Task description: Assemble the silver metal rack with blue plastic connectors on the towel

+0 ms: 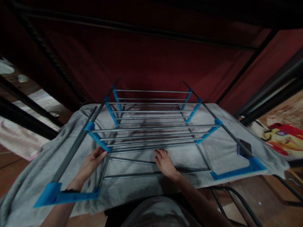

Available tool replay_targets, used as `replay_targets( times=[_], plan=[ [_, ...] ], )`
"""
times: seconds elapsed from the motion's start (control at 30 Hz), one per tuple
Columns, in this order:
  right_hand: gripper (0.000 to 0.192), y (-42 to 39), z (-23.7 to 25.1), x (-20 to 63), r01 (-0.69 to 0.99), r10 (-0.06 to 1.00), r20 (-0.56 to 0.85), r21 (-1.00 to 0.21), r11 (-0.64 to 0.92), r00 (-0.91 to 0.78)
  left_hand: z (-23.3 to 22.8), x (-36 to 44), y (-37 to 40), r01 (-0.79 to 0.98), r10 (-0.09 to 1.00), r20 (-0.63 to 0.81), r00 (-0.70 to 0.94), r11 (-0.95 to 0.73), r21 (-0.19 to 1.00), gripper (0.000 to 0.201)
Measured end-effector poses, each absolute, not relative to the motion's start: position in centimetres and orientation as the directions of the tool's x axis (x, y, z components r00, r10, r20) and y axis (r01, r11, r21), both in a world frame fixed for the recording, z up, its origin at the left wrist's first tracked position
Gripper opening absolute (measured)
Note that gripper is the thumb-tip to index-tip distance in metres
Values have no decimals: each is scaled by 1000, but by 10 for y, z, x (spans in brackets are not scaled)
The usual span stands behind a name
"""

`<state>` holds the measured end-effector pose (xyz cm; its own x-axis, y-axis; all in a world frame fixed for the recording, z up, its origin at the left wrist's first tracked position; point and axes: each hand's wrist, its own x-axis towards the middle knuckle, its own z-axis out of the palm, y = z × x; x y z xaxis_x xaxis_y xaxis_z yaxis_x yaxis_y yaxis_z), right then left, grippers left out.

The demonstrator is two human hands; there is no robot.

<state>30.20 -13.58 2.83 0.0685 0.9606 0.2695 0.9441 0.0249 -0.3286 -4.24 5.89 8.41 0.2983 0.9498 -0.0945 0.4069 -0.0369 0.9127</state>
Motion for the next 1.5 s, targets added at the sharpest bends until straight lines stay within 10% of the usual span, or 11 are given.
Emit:
replay_targets(
  times=[0.47,1.03,1.5],
  plan=[
    [35,-106,40,318,998,987,149,-8,65,-63,60,-41,48,249,967,-37,253,-28,968,45],
    [41,-212,1,337,974,951,300,-183,132,-73,57,-40,42,99,986,-90,142,77,992,48],
    [42,-117,20,316,974,929,367,-185,127,-52,41,-38,46,183,969,26,246,-73,980,55]
  ],
)
